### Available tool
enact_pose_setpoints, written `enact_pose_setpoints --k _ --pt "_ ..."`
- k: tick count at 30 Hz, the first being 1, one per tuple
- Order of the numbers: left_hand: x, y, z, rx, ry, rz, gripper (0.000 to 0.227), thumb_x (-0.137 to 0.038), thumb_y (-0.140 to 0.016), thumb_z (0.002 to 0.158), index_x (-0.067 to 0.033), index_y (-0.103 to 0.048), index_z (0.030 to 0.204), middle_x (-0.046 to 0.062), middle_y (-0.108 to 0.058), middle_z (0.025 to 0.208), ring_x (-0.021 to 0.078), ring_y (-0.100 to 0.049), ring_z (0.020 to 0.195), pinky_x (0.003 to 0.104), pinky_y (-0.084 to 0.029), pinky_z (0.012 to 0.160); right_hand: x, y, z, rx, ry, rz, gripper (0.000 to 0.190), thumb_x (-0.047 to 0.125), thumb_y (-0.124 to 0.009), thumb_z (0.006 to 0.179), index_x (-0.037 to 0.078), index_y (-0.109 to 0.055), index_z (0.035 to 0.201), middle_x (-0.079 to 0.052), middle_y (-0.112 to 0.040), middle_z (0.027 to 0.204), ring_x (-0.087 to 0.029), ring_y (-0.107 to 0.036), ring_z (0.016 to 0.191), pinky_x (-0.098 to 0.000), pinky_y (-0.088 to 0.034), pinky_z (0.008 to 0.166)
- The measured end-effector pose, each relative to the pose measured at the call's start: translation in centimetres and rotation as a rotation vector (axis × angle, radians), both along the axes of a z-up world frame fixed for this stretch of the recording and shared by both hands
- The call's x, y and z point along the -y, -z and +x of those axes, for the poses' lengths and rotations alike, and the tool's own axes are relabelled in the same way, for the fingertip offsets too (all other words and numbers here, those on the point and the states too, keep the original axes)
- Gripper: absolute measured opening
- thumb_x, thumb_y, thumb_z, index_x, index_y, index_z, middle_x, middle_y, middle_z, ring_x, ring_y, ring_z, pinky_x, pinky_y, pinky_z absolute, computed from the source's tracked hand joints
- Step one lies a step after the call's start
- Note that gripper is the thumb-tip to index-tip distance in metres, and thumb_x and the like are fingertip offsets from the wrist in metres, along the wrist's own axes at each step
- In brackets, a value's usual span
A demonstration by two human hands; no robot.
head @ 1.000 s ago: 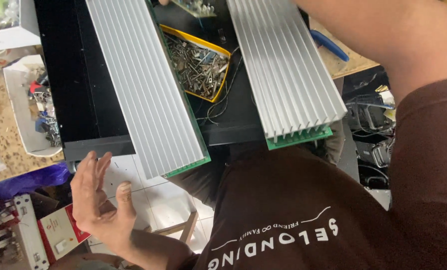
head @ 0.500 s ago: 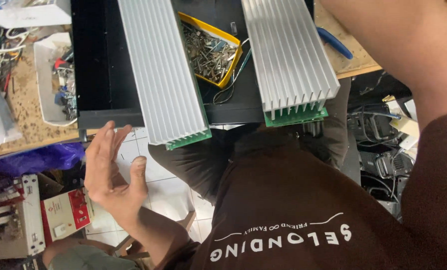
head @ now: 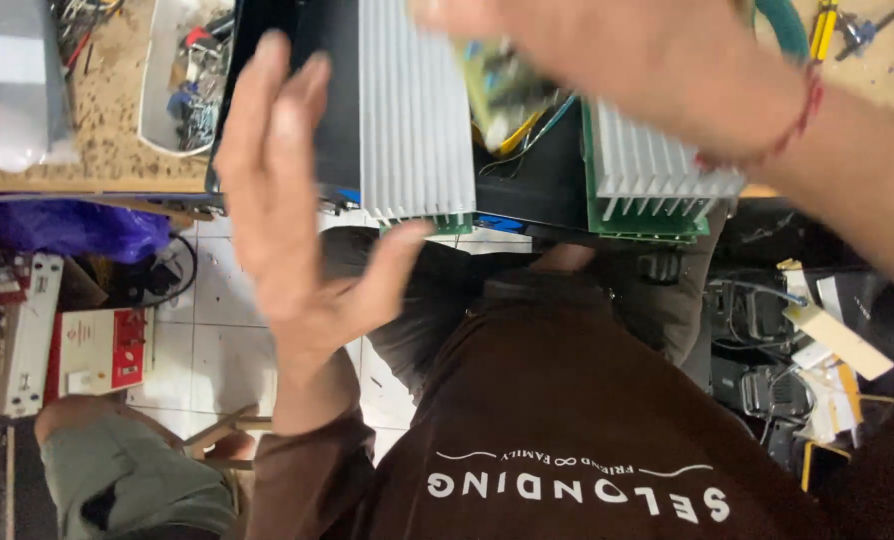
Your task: The person handles two large aluminum heat sinks and a green circuit board. They remove a heat sink from the board, then use a pair of pliers to manipulate small components on the circuit board while sitting on the floor.
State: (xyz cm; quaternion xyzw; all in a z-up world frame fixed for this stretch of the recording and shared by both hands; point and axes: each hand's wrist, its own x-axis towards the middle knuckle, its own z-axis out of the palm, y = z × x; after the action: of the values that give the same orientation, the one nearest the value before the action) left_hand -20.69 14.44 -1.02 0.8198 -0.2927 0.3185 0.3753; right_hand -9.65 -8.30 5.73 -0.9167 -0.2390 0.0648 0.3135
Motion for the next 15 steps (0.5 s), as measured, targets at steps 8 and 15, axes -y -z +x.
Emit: enact_pose_setpoints --k 8,15 --pt "2.1 0.4 1.1 0.055 0.271 -0.072 0.074 -0.028 -0.089 0.107 -0.0127 -0.039 0.159 0.023 -0.024 0.169 0.0454 -0.033 0.166 0.064 -0.042 0.149 -1.6 0.2 -6.3 0.027 -0.139 0.605 0.015 0.019 -0.059 0.112 0.007 -0.05 0.11 0.0 -0.05 0.096 -0.009 -0.048 0.086 -0.0275 -0.042 0.072" --pt "2.7 0.6 0.9 0.175 0.187 -0.185 0.064 -0.042 -0.066 0.102 0.0049 -0.05 0.142 0.036 -0.041 0.151 0.0483 -0.048 0.148 0.06 -0.053 0.13 1.0 -1.2 -7.7 -0.554 -0.215 0.987 0.023 0.018 -0.048 0.111 0.003 -0.057 0.125 -0.002 -0.062 0.116 -0.017 -0.071 0.108 -0.0297 -0.072 0.081"
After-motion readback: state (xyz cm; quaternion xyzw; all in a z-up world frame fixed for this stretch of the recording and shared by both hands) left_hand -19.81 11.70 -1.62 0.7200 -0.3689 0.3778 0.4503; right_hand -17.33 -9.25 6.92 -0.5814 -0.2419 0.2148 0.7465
